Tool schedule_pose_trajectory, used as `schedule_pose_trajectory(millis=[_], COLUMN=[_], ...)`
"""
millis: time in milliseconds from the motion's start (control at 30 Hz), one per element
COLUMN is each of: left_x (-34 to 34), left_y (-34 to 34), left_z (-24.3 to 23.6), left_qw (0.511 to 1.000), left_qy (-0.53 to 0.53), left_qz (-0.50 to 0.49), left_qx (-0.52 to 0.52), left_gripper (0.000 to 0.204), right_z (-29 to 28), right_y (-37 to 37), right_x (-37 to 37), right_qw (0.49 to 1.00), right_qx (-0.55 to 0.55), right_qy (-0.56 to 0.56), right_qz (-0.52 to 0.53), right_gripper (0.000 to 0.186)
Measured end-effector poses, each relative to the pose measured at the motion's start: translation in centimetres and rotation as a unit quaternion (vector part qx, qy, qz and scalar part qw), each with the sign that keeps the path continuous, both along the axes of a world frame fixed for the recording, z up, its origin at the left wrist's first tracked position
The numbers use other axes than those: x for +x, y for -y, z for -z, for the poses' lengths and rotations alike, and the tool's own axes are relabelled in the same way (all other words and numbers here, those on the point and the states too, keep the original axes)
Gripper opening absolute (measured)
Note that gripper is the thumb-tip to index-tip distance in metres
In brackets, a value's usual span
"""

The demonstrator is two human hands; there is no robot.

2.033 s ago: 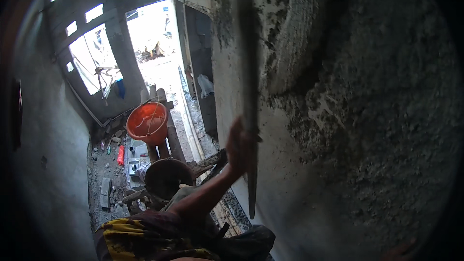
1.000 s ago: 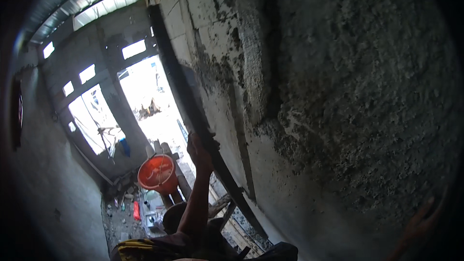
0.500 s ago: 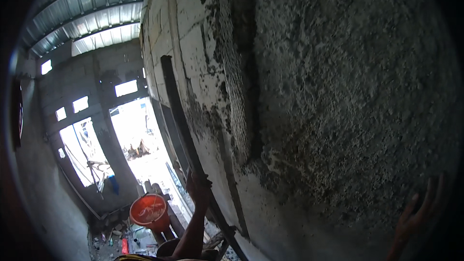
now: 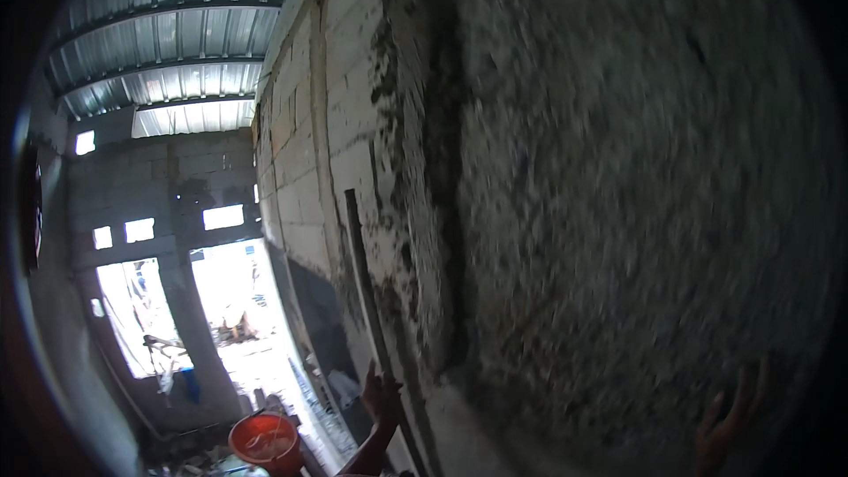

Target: The person scoops mortar from a bucket using a trowel, flings it onto the wall, and presses a wooden board against the applied mortar.

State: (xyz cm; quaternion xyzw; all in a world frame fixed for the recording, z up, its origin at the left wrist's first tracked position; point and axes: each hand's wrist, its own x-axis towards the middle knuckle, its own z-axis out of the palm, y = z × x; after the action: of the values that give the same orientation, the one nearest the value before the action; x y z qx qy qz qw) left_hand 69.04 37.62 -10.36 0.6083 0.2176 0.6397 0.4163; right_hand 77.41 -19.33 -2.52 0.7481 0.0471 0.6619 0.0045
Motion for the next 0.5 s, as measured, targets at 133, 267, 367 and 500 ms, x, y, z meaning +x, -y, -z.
schedule_pose_trajectory(millis=[133,267,367,500], left_x=[-1.4,-4.6,-5.5,-5.4], left_y=[0.2,2.1,3.8,4.5], left_z=[-8.6,-19.7,-28.0,-39.1], left_qw=[0.994,0.996,0.994,0.982], left_qy=[-0.063,-0.041,-0.001,0.025], left_qz=[-0.086,-0.052,-0.088,-0.112], left_qx=[0.017,0.053,0.066,0.148], left_gripper=[0.046,0.041,0.04,0.037], right_z=[-4.0,-4.9,-6.3,-12.0], right_y=[-2.4,-3.0,-1.6,3.0], right_x=[-2.7,-3.0,-4.5,-3.6], right_qw=[0.995,0.994,0.993,0.969], right_qx=[0.042,0.044,0.097,0.235], right_qy=[0.066,0.071,0.002,-0.055], right_qz=[-0.06,-0.065,-0.069,-0.049], right_gripper=[0.04,0.039,0.041,0.043])
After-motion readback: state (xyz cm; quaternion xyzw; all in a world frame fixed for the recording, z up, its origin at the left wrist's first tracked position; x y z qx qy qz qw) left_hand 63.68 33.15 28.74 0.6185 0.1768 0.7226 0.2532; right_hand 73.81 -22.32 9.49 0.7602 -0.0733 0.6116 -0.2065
